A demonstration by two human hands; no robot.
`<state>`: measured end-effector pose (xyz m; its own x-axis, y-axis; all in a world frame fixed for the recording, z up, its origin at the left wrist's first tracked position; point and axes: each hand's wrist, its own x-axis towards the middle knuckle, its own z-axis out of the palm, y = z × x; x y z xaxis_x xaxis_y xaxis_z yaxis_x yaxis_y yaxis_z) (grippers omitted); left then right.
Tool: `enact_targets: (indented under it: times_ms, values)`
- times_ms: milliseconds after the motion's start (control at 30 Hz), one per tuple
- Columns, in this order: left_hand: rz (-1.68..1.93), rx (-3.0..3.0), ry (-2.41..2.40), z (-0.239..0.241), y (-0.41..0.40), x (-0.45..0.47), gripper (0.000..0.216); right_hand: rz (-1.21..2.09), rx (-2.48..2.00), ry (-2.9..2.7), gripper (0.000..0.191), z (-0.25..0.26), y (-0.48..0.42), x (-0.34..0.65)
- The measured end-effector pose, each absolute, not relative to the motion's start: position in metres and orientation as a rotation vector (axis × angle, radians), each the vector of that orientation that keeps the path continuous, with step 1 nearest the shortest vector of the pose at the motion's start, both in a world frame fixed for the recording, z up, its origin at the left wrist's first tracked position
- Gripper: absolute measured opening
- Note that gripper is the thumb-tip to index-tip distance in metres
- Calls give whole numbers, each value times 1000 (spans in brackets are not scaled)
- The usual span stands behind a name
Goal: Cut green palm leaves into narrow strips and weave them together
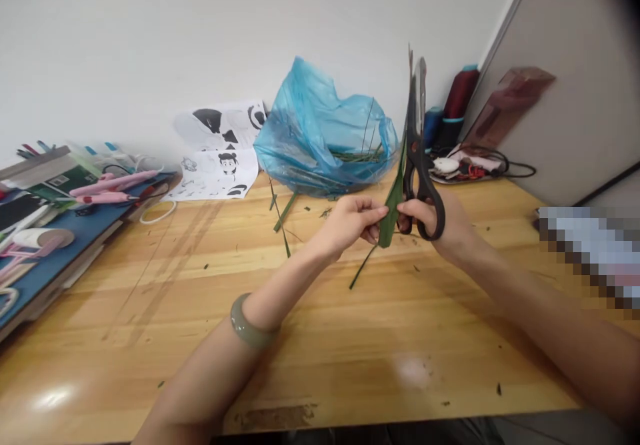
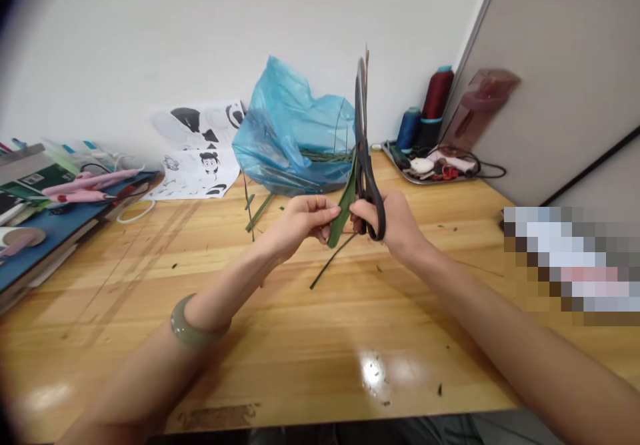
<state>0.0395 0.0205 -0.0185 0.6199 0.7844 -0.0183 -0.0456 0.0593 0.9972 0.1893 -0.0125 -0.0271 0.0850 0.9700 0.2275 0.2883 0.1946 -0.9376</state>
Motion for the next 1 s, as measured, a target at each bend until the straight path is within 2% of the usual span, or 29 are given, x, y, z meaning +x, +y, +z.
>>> enact_targets:
  times_ms: [133,333,533,667,867,1000]
  values:
    - [635,1340,686,-18,23,37,14,773,-1238,-1406,17,-33,-9,189]
    - [631,1351,760,-20,26,36,10,764,-1257,-1467,21,-35,-7,188]
    - [656,1289,796,-26,26,40,9,809,-1238,-1453,14,-34,-5,190]
    - [617,1219,706,-28,28,38,9,777,-1257,-1455,20,-32,-7,192]
    - [585,1068,604,-28,26,37,7,1003,-1129,-1326,18,-39,-2,195]
    - [542,962,554,-30,26,38,15,1014,-1104,-1356,19,-40,1,197]
